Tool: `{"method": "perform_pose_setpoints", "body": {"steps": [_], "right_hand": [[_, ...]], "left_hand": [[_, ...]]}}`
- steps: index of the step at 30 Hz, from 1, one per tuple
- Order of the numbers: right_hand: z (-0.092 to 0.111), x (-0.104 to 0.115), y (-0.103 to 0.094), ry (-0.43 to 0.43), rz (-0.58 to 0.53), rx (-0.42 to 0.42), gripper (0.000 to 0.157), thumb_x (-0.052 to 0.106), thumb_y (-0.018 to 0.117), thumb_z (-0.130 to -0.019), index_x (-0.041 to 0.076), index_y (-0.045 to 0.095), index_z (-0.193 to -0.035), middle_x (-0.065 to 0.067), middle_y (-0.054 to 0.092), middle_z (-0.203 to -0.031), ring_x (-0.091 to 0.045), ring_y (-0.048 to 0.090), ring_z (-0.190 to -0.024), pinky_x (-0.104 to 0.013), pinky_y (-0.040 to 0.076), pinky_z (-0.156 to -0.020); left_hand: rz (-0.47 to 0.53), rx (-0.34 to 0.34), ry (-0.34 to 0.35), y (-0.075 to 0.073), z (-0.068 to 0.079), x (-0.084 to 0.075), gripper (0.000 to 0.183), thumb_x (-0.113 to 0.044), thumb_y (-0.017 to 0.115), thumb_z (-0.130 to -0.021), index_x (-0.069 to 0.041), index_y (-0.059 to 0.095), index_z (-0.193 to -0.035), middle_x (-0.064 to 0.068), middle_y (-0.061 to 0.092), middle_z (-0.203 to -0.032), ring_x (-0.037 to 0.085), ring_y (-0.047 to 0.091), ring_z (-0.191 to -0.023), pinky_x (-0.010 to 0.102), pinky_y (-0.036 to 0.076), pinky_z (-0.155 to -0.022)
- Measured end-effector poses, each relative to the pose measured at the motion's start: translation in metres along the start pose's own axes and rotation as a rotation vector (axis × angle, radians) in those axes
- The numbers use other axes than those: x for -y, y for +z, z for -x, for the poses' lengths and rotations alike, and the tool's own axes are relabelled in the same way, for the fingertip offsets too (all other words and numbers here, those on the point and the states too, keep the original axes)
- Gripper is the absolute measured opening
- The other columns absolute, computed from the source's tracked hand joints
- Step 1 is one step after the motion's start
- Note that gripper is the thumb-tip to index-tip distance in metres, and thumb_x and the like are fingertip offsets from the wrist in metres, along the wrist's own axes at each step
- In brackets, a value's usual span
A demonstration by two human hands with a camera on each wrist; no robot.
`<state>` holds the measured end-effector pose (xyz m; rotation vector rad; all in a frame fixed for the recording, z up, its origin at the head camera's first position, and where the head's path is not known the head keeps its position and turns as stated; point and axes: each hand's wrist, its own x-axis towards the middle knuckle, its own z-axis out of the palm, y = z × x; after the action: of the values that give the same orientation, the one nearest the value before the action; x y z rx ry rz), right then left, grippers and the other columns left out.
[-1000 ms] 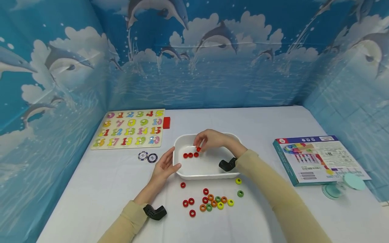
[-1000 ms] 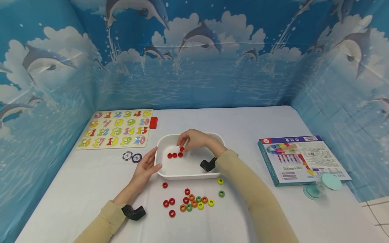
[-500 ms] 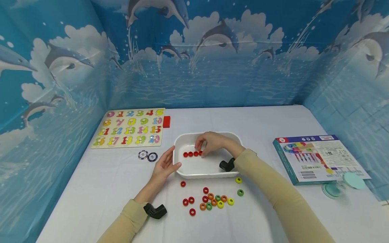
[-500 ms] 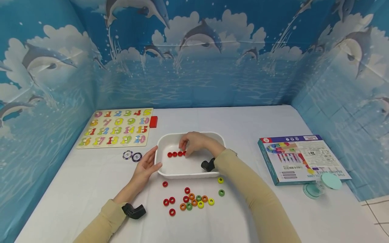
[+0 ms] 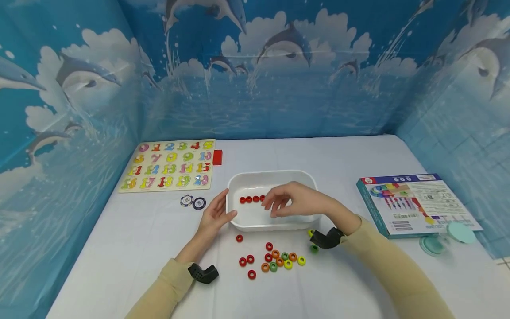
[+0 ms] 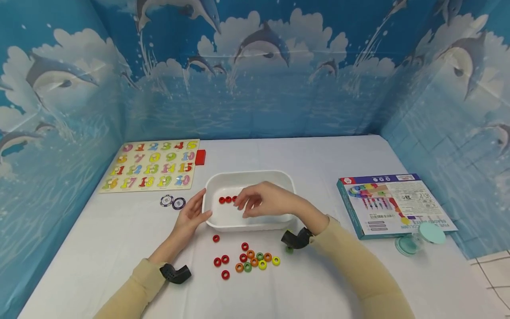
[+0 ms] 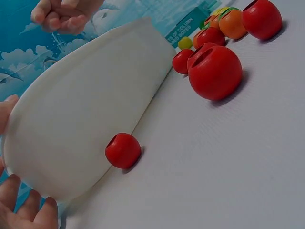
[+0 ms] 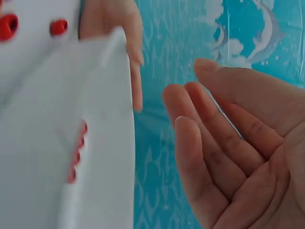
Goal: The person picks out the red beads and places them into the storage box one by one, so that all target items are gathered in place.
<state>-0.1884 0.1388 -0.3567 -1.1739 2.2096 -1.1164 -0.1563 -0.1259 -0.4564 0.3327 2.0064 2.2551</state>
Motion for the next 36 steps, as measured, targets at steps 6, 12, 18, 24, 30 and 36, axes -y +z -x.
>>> {"method": "perform_pose_setpoints", "body": {"steps": [6,12,18,24,30,36], "right_hand": [[0.029,-0.002,0.04,-0.016,-0.133,0.005,0.021,0.011,0.065,-0.081,0.011,0.063,-0.102,-0.002,0.065,-0.095,-0.011,0.061,-0.083,-0.028,0.053,-0.074],[0.044,-0.021,0.079,-0.03,-0.14,-0.097,0.023,0.012,0.064,-0.082,0.009,0.064,-0.105,-0.003,0.065,-0.1,-0.013,0.061,-0.088,-0.029,0.052,-0.077],[0.046,-0.045,0.1,-0.062,-0.024,-0.23,0.023,0.011,0.063,-0.083,0.012,0.064,-0.106,0.005,0.063,-0.104,-0.01,0.056,-0.099,-0.027,0.048,-0.084],[0.045,-0.056,0.104,-0.081,0.048,-0.287,0.023,0.012,0.062,-0.084,0.014,0.064,-0.107,0.007,0.062,-0.107,-0.01,0.054,-0.104,-0.025,0.046,-0.087],[0.044,-0.058,0.106,-0.036,0.07,-0.292,0.024,0.013,0.064,-0.082,0.016,0.065,-0.106,0.01,0.062,-0.104,-0.007,0.055,-0.098,-0.025,0.048,-0.084],[0.044,-0.057,0.107,-0.015,0.095,-0.295,0.024,0.01,0.067,-0.079,0.017,0.066,-0.102,0.011,0.062,-0.1,-0.006,0.055,-0.095,-0.024,0.048,-0.083]], "left_hand": [[-0.002,0.004,-0.006,-0.001,0.0,0.0,0.067,-0.003,0.062,-0.081,-0.007,0.028,-0.139,0.013,0.023,-0.144,0.024,0.021,-0.131,0.028,0.024,-0.105],[-0.018,-0.005,-0.019,0.0,0.002,-0.002,0.069,-0.008,0.064,-0.081,-0.008,0.027,-0.139,0.012,0.023,-0.144,0.022,0.022,-0.131,0.027,0.024,-0.105],[-0.025,-0.017,-0.028,0.001,0.002,-0.003,0.066,-0.009,0.065,-0.081,-0.013,0.031,-0.138,0.009,0.025,-0.144,0.021,0.024,-0.131,0.024,0.027,-0.103],[-0.028,-0.013,-0.028,0.001,0.002,-0.003,0.067,-0.007,0.064,-0.081,-0.012,0.03,-0.138,0.01,0.025,-0.144,0.022,0.023,-0.131,0.021,0.027,-0.102],[-0.03,-0.019,-0.034,0.001,0.002,-0.002,0.067,-0.007,0.064,-0.081,-0.013,0.031,-0.138,0.008,0.026,-0.144,0.019,0.024,-0.13,0.019,0.028,-0.101],[-0.028,-0.017,-0.032,0.001,0.002,-0.001,0.066,-0.005,0.064,-0.081,-0.012,0.031,-0.138,0.007,0.027,-0.143,0.018,0.025,-0.13,0.018,0.029,-0.1]]}}
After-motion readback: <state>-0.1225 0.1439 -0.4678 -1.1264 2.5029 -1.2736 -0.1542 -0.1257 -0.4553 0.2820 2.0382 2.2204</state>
